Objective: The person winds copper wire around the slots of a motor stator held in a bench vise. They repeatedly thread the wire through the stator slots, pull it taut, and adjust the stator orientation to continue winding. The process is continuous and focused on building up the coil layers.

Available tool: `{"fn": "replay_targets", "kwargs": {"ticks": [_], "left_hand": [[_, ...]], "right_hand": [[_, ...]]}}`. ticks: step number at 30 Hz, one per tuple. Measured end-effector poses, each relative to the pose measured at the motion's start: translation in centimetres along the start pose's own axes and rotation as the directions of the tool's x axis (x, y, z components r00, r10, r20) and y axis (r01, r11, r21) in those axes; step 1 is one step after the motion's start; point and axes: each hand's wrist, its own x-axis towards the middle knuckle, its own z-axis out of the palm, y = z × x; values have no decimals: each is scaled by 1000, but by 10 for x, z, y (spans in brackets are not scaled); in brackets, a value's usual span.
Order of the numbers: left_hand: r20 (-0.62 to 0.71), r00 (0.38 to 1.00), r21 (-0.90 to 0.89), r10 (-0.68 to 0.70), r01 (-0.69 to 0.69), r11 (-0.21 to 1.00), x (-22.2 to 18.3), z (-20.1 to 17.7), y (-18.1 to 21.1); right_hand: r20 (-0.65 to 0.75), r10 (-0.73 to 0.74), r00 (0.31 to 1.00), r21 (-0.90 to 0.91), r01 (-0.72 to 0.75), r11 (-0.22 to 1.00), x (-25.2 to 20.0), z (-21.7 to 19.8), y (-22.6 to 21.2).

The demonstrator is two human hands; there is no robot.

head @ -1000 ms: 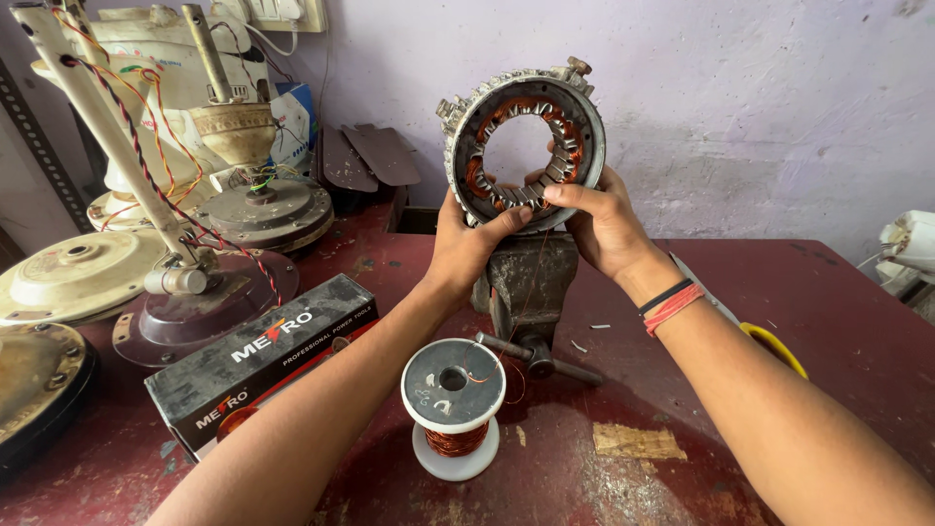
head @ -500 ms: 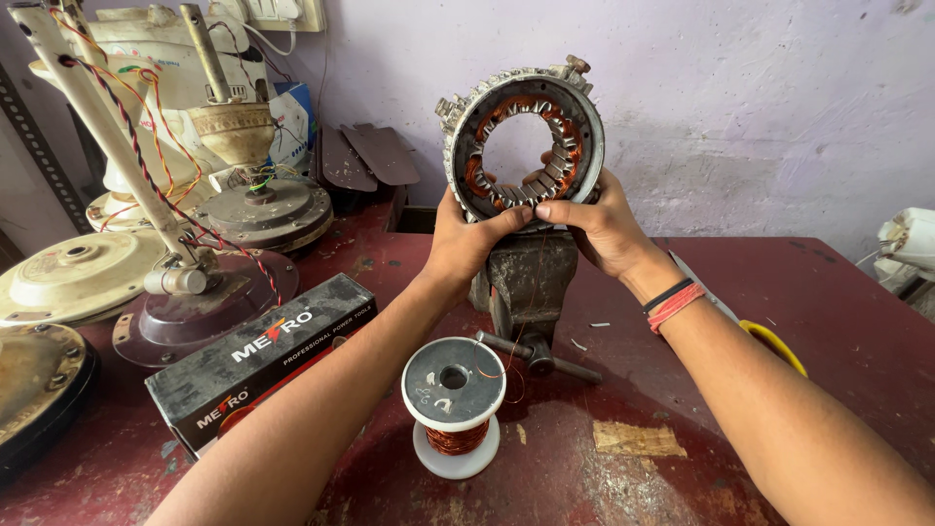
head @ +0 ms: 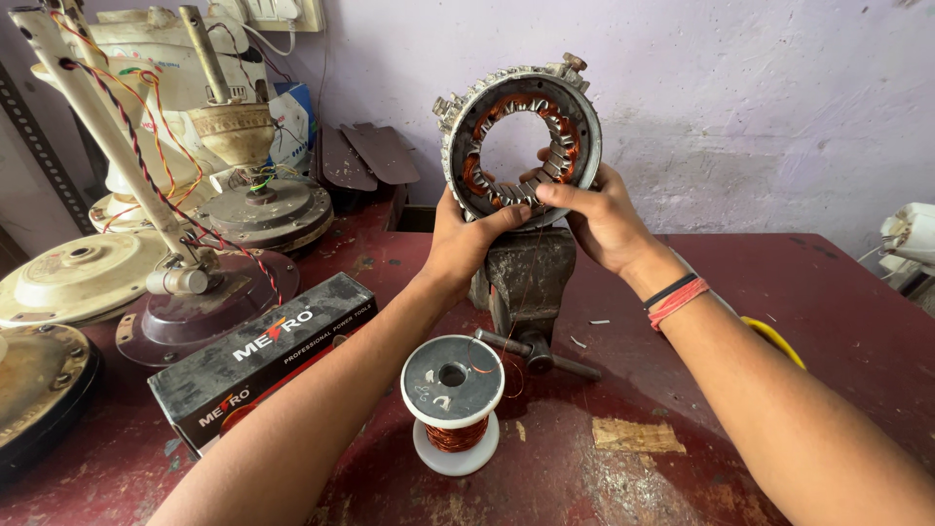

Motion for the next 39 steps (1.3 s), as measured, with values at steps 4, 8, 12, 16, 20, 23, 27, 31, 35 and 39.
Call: {"fn": "replay_targets", "kwargs": {"ticks": [4,8,12,16,20,23,27,31,35,39], "left_hand": [[-13,998,-32,-62,62,998,0,-3,0],[-7,999,-86,-54,53,995,3,-5,-5],[-7,1000,-105,-6,6,994,5,-5,-11],[-40,999,-82,5,-8,997,7,-4,-12],[-45,999,-33,12,-13,999,8,-6,-11],[-39,998,-18,48,-48,999,7,-4,-12],[-52,998,-37,30,-32,999,6,-1,-9],[-29,1000,-35,3,-4,999,4,-1,-4],[-12,1000,-16,-18,17,1000,1,-1,1],[-16,1000,15,17,-17,1000,-3,0,2]], "right_hand": [[-21,-43,999,-123,40,992,0,-2,6],[-9,-36,999,-126,34,991,2,-6,6],[0,-11,1000,-147,11,989,3,-6,3],[19,-17,1000,-140,20,990,1,-6,3],[23,-31,999,-124,34,992,0,-5,5],[-1,-35,999,-118,34,992,0,-4,6],[13,-43,999,-72,44,996,-3,-1,6],[-37,-29,999,-16,28,999,-5,3,9],[-106,10,994,-78,-18,997,-8,5,8],[-92,-13,996,-46,9,999,-11,12,2]]}}
